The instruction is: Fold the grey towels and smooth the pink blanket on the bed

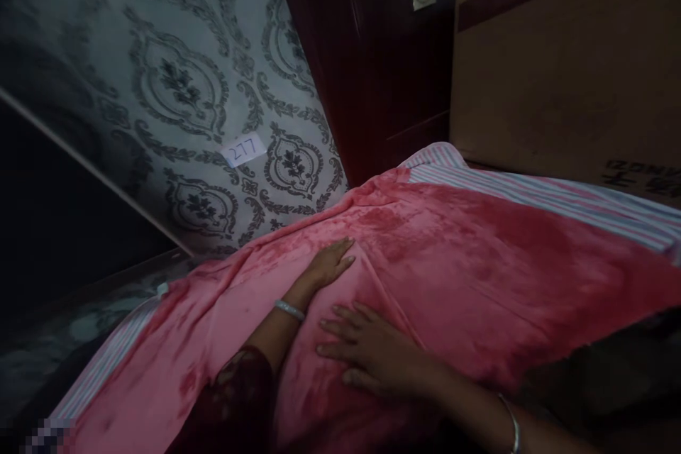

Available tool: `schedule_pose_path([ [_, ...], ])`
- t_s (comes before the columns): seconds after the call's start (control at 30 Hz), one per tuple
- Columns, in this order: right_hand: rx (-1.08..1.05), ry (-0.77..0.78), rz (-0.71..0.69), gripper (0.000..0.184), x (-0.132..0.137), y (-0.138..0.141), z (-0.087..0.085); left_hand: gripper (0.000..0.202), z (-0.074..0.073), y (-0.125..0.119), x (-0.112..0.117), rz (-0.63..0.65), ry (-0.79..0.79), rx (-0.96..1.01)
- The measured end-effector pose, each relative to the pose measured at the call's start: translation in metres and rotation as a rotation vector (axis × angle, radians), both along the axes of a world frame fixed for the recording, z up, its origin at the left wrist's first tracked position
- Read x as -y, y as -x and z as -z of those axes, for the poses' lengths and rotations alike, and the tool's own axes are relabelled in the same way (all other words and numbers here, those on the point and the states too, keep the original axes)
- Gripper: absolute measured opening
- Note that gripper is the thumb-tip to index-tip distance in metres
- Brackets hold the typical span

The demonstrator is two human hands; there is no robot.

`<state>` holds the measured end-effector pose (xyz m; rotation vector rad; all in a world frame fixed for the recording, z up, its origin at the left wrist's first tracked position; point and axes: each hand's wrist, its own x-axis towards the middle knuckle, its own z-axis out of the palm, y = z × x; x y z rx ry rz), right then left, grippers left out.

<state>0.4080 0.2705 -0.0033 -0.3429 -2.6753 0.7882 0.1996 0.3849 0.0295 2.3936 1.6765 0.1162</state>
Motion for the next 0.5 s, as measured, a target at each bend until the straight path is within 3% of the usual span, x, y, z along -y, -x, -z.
schedule_pose_path([
  [0.17,0.044,-0.060,0.003,0.055,-0.003,-0.002,0.002,0.064,-0.026,-0.006,0.025,-0.066,-0.076,-0.073],
  [0.3,0.038,-0.113,-0.053,0.057,0.002,0.002,-0.019,0.063,-0.040,0.012,0.068,0.067,-0.034,0.127],
  [0.4,-0.017,-0.168,-0.193,0.052,0.011,0.022,-0.039,0.066,-0.046,0.031,0.104,0.142,0.007,0.203],
  [0.5,-0.074,-0.213,-0.365,0.048,0.017,0.051,-0.040,0.062,-0.046,0.047,0.127,0.095,0.064,0.161],
])
